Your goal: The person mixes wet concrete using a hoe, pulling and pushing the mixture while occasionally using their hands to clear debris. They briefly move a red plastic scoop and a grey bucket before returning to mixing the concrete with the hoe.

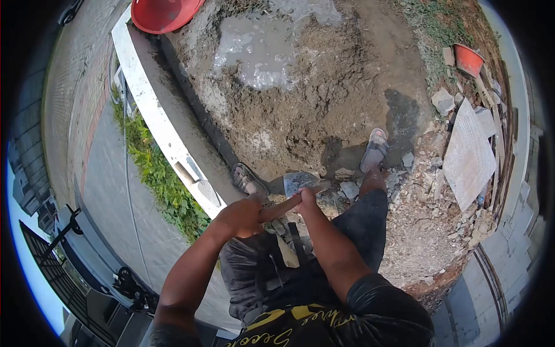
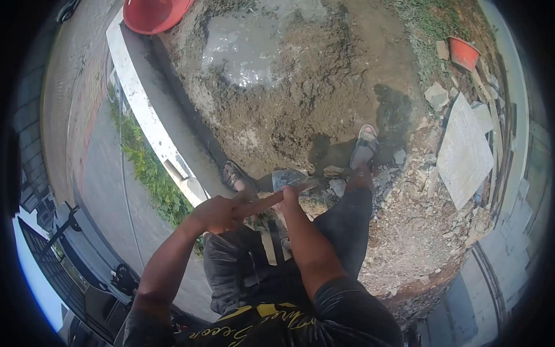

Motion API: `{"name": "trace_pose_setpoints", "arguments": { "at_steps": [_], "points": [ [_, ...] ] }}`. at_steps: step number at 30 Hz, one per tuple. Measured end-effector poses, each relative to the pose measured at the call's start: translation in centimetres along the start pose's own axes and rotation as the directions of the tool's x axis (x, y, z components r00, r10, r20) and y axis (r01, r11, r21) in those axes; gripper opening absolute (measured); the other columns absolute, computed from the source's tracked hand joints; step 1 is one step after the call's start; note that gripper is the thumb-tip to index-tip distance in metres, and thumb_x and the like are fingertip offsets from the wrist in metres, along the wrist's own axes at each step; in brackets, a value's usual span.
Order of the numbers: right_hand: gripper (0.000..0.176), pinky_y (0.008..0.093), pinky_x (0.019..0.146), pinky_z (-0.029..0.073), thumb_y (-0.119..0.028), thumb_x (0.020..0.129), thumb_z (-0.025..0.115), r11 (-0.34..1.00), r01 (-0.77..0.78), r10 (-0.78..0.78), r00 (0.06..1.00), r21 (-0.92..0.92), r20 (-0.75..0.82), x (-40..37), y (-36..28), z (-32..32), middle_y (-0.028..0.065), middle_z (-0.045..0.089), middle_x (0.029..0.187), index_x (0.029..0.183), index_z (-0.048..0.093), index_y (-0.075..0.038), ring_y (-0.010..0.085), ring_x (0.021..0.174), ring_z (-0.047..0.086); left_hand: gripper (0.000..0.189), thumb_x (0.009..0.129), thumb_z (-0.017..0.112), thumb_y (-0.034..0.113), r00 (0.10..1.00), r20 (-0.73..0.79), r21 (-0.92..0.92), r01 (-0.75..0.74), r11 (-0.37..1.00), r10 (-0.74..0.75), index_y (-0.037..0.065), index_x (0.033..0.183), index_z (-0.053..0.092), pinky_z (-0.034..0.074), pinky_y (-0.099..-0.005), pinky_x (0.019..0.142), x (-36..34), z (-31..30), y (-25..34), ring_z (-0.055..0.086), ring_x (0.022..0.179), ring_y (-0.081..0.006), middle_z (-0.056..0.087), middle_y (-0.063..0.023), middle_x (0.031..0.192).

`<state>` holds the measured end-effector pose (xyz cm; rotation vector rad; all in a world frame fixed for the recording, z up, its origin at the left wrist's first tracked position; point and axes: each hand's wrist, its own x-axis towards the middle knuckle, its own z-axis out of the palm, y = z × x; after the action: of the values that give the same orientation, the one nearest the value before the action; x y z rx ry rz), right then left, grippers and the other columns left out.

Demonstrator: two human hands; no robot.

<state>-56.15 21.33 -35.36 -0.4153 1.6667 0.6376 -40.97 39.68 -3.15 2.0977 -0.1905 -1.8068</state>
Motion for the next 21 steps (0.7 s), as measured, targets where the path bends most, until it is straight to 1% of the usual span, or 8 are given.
{"name": "trace_pose_setpoints", "arguments": {
  "at_steps": [3, 6, 9, 11, 12, 15, 18, 21],
  "points": [
    [0.018, 0.0365, 0.057, 0.050, -0.006, 0.081, 0.052, 0.999, 0.030, -0.028, 0.998, 0.035, -0.051, -3.4, -0.4, 3.2, 0.0094, 0.043, 0.075, 0.091, 0.038, -0.004, 0.0230, 0.061, 0.049, 0.042, 0.079, 0.069, 0.029, 0.998, 0.034, 0.055, 0.055, 0.997, -0.056, 0.004, 0.111, 0.061, 0.053, -0.0463, 0.081, 0.2, -2.2, -0.4, 0.066, 0.092, -0.0390, 0.069, -0.0200, 0.094],
    [0.022, 0.0406, 0.055, 0.049, -0.008, 0.081, 0.052, 0.990, -0.064, 0.053, 0.994, 0.124, 0.093, -2.7, -0.3, 5.6, 0.0105, 0.045, 0.076, 0.100, 0.040, -0.008, 0.0250, 0.057, 0.050, 0.037, 0.080, 0.068, 0.028, 0.995, 0.010, 0.124, 0.094, 0.988, -0.096, 0.004, 0.107, 0.062, 0.053, -0.0462, 0.081, -1.0, -5.2, 0.7, 0.066, 0.092, -0.0384, 0.069, -0.0190, 0.093],
    [0.015, 0.0345, 0.054, 0.048, -0.010, 0.081, 0.056, 0.977, -0.153, 0.112, 0.961, 0.148, 0.252, -5.1, -0.5, 10.7, 0.0069, 0.047, 0.068, 0.083, 0.041, -0.007, 0.0199, 0.054, 0.049, 0.033, 0.082, 0.066, 0.026, 0.983, -0.049, 0.154, 0.185, 0.971, -0.179, 0.004, 0.105, 0.060, 0.053, -0.0470, 0.081, -3.4, -8.0, 2.9, 0.066, 0.091, -0.0381, 0.068, -0.0187, 0.089],
    [0.016, 0.0329, 0.052, 0.047, -0.013, 0.081, 0.057, 0.985, -0.123, 0.081, 0.951, 0.123, 0.297, -6.9, -0.3, 13.1, 0.0060, 0.048, 0.065, 0.081, 0.042, -0.008, 0.0186, 0.053, 0.048, 0.032, 0.082, 0.066, 0.024, 0.970, -0.129, 0.170, 0.227, 0.959, -0.207, 0.004, 0.105, 0.059, 0.053, -0.0478, 0.080, -5.0, -8.1, 3.1, 0.067, 0.088, -0.0383, 0.068, -0.0189, 0.087],
    [0.017, 0.0321, 0.051, 0.047, -0.014, 0.081, 0.058, 0.989, -0.104, 0.063, 0.945, 0.110, 0.321, -7.1, 0.1, 13.8, 0.0055, 0.048, 0.064, 0.080, 0.043, -0.008, 0.0180, 0.052, 0.048, 0.031, 0.082, 0.065, 0.024, 0.969, -0.132, 0.169, 0.227, 0.959, -0.207, 0.004, 0.105, 0.058, 0.053, -0.0483, 0.079, -6.0, -8.1, 3.0, 0.066, 0.087, -0.0384, 0.068, -0.0188, 0.086],
    [0.018, 0.0354, 0.052, 0.048, -0.014, 0.081, 0.058, 0.979, -0.176, 0.134, 0.935, 0.099, 0.328, -9.5, 1.8, 13.9, 0.0063, 0.045, 0.069, 0.084, 0.042, -0.009, 0.0201, 0.054, 0.051, 0.029, 0.082, 0.064, 0.021, 0.967, -0.159, 0.152, 0.224, 0.963, -0.200, 0.004, 0.104, 0.057, 0.053, -0.0493, 0.077, -9.8, -7.8, 2.6, 0.066, 0.084, -0.0384, 0.067, -0.0184, 0.084],
    [0.018, 0.0360, 0.052, 0.048, -0.014, 0.081, 0.058, 0.988, -0.150, 0.134, 0.933, 0.022, 0.334, -15.4, 3.1, 14.2, 0.0065, 0.045, 0.070, 0.083, 0.041, -0.008, 0.0195, 0.055, 0.049, 0.028, 0.080, 0.065, 0.019, 0.958, -0.202, 0.113, 0.228, 0.967, -0.202, 0.005, 0.102, 0.057, 0.053, -0.0492, 0.072, -14.4, -7.5, 2.0, 0.067, 0.080, -0.0375, 0.067, -0.0172, 0.083],
    [0.017, 0.0333, 0.055, 0.048, -0.016, 0.081, 0.060, 0.997, -0.073, 0.075, 0.942, -0.018, 0.327, -20.5, 5.1, 15.7, 0.0044, 0.048, 0.066, 0.083, 0.044, -0.008, 0.0181, 0.053, 0.049, 0.031, 0.077, 0.067, 0.019, 0.945, -0.274, 0.052, 0.203, 0.978, -0.181, 0.007, 0.104, 0.057, 0.054, -0.0478, 0.068, -20.4, -7.2, 0.2, 0.067, 0.075, -0.0361, 0.068, -0.0155, 0.081]
  ]
}}
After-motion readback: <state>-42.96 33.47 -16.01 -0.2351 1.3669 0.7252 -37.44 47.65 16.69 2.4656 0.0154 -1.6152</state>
